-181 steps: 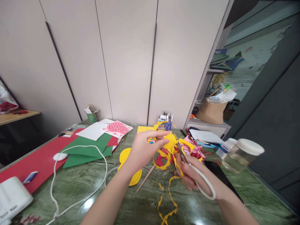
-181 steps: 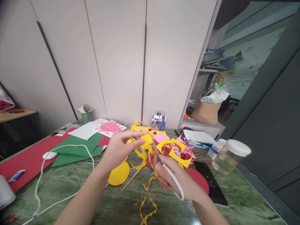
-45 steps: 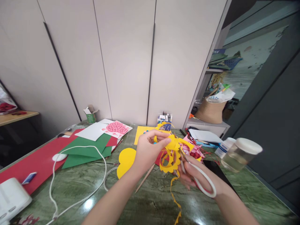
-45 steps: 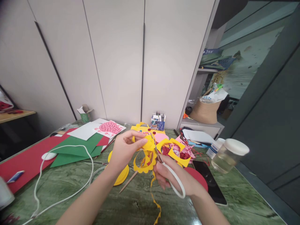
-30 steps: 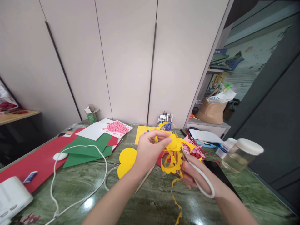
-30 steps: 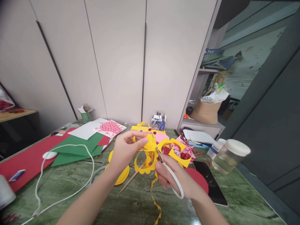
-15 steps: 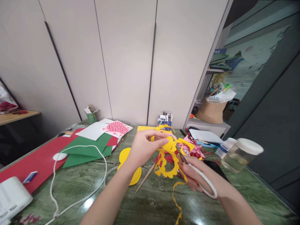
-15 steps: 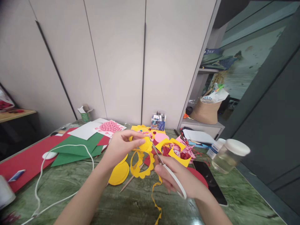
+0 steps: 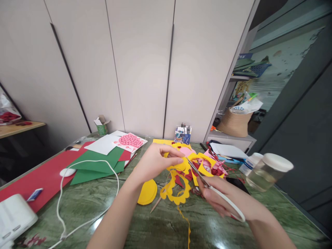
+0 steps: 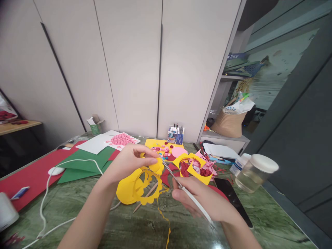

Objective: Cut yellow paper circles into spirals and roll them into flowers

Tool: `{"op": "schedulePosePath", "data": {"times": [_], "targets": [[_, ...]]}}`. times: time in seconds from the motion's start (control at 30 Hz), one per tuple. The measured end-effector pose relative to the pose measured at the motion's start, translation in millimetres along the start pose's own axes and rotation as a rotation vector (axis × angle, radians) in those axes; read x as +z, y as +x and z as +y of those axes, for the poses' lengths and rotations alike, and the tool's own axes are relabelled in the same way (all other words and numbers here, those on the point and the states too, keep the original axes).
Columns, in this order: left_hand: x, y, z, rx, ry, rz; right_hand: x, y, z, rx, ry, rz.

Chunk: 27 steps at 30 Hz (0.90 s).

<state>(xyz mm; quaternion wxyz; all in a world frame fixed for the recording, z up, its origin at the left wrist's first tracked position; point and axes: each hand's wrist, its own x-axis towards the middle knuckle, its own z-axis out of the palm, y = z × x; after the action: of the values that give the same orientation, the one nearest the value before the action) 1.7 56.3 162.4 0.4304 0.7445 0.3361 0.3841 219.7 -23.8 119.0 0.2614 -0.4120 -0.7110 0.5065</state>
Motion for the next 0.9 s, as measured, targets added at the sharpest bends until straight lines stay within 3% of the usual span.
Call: {"op": "schedulePosePath", "data": {"times": [0.63,0.77,0.9], "targets": [[-13.6,-5,-2,0.003,0.171,-0.274,-16,-7,12,-0.004,-0.442,-0.105],[-12.5,-3,-2,0.041,0.138,-0.230,-14,-7,5,0.033,-0.428,-0.077],[-14.4,-1,-2,0.062,0.040,-0.148,-8,-5,-5,0.074,-0.456,0.042]]}}
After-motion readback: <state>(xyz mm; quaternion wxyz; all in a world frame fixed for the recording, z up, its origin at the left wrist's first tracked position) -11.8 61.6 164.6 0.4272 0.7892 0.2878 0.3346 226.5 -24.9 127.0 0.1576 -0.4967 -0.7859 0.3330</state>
